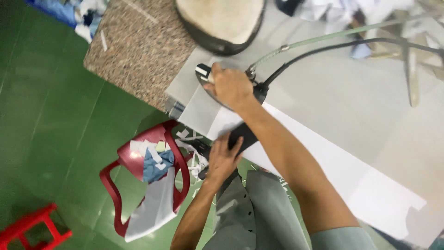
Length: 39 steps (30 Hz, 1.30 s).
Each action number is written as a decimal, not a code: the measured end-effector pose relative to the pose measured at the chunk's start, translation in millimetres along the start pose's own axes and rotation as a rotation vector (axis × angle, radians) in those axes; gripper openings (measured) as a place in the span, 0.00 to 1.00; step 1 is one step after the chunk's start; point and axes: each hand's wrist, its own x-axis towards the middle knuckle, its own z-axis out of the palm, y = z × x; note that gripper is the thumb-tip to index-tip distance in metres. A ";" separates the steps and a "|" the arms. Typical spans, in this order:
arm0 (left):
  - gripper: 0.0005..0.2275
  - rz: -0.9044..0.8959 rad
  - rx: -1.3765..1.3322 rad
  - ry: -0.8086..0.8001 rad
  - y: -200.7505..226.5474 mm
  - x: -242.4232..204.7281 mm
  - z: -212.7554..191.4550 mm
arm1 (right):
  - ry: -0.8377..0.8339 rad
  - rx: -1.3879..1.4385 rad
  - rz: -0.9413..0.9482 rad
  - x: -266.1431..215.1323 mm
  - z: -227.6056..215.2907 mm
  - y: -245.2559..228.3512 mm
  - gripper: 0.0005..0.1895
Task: The person cuts a strip of white fabric with scissors, folds it, and then irons a larger white cloth on a work table using a steam iron and a pressing block. The person handles fabric scraps and tools on the table throughout the process.
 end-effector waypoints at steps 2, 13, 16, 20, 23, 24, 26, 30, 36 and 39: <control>0.23 -0.074 0.047 0.062 -6.8 -5.5 -3.9 | -0.051 0.201 0.197 -40.3 -8.1 5.5 0.24; 0.20 0.355 -0.147 -0.343 56.4 76.5 36.6 | 0.150 0.399 0.797 -324.1 40.7 133.1 0.25; 0.22 0.489 -0.199 -0.470 105.2 94.4 69.6 | 0.188 0.422 0.928 -400.8 52.0 169.2 0.27; 0.23 0.592 -0.272 -0.623 180.0 102.3 120.1 | 0.225 0.385 1.014 -494.1 61.9 215.1 0.24; 0.25 0.635 -0.241 -0.715 241.3 98.3 146.5 | 0.216 0.353 1.013 -551.5 69.2 241.7 0.23; 0.25 0.634 -0.238 -0.712 260.5 95.0 152.7 | 0.219 0.352 1.010 -567.5 71.2 250.4 0.23; 0.25 0.661 -0.261 -0.694 303.7 89.8 166.2 | 0.228 0.330 0.979 -602.5 72.3 270.6 0.23; 0.25 0.637 -0.252 -0.684 382.1 72.5 191.7 | 0.195 0.318 0.939 -669.6 78.9 320.9 0.23; 0.25 0.579 -0.237 -0.713 486.3 65.1 231.9 | 0.161 0.363 1.026 -763.9 80.5 391.3 0.25; 0.25 0.551 -0.243 -0.715 521.9 80.6 258.4 | 0.142 0.379 1.203 -797.7 89.5 432.0 0.28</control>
